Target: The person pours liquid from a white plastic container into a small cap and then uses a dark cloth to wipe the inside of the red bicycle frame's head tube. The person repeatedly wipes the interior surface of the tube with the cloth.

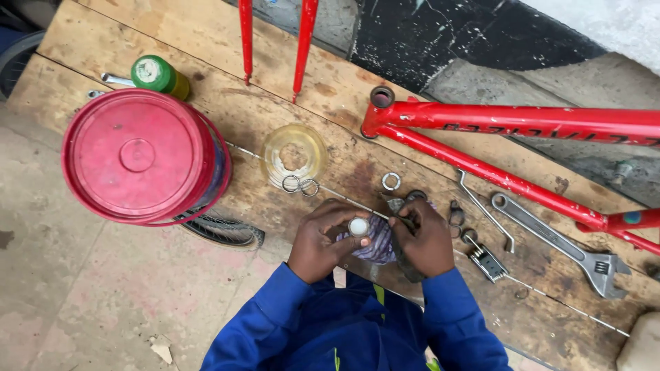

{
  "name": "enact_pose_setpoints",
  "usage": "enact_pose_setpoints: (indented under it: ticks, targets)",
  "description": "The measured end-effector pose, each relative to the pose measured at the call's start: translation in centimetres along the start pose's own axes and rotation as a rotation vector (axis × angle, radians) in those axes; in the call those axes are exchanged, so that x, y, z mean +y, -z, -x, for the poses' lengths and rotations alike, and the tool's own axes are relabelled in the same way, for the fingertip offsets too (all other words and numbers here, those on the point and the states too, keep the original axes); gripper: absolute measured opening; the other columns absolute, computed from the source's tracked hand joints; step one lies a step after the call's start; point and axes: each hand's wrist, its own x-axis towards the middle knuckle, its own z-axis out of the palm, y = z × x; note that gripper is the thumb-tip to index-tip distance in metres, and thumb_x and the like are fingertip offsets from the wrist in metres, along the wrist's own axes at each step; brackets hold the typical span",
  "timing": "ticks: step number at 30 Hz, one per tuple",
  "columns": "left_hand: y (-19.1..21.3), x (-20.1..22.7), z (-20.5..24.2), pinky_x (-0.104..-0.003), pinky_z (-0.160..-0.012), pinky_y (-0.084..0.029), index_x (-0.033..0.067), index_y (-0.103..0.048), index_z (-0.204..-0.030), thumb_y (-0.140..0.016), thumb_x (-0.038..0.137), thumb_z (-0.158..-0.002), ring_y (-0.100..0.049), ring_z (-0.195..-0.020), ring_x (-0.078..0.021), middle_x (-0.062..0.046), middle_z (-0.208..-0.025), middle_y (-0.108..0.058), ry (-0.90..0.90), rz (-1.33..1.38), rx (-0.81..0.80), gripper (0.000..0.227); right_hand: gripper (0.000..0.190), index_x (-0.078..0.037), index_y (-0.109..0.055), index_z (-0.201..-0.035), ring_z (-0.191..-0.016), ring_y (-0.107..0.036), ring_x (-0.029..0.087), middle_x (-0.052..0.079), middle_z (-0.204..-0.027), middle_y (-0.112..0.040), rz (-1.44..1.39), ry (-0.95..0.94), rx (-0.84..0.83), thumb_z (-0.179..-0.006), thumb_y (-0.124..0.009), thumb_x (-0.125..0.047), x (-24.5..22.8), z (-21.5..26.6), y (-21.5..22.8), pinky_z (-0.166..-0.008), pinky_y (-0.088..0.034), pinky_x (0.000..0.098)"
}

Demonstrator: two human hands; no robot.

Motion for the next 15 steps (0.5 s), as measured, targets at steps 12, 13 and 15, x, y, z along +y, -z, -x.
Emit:
enact_pose_setpoints:
  ticks: [12,13,15]
  targets:
    - [-0.8,-1.2,-0.5,-0.049,-0.084,-0.059,0.0039,-0.073,-0.110,-0.085,0.011,-0.075,-0.067,-0.100,-0.0388,-0.019,-0.102,-0.069,0.016,-0.080,0.068,0.038,0.011,-0.011,-0.069,-0.089,-0.083,-0.058,0.017,0.008,-0.081,-0.067,-0.284,-0.048,0.164,-0.095,-0.069,-0.020,-1.0,0.1,4.5,-0.082,-0.049,0.0371]
    - [-1.0,-0.6,-0.7,-0.052,-0.084,-0.059,0.0023,-0.071,-0.111,-0.084,0.011,-0.077,-0.067,-0.100,-0.0419,-0.021,-0.103,-0.069,0.021,-0.088,0.067,0.038,0.015,-0.009,-0.066,-0.088,-0.088,-0.058,0.019,0.010,-0.087,-0.065,-0.428,0.005,0.163,-0.097,-0.064,-0.020,-1.4,-0.1,5.2,-0.086,-0.046,0.0358]
    - [-2.2,0.0,-0.7,-0.055,-0.084,-0.059,0.0006,-0.070,-0.113,-0.082,0.010,-0.079,-0.066,-0.099,-0.0450,-0.023,-0.103,-0.068,0.025,-0.082,0.072,0.037,0.019,-0.006,-0.063,-0.087,-0.092,-0.059,0.021,0.013,-0.093,-0.063,-0.556,0.061,0.154,-0.099,-0.059,-0.020,-0.6,-0.3,6.4,-0.090,-0.044,0.0344]
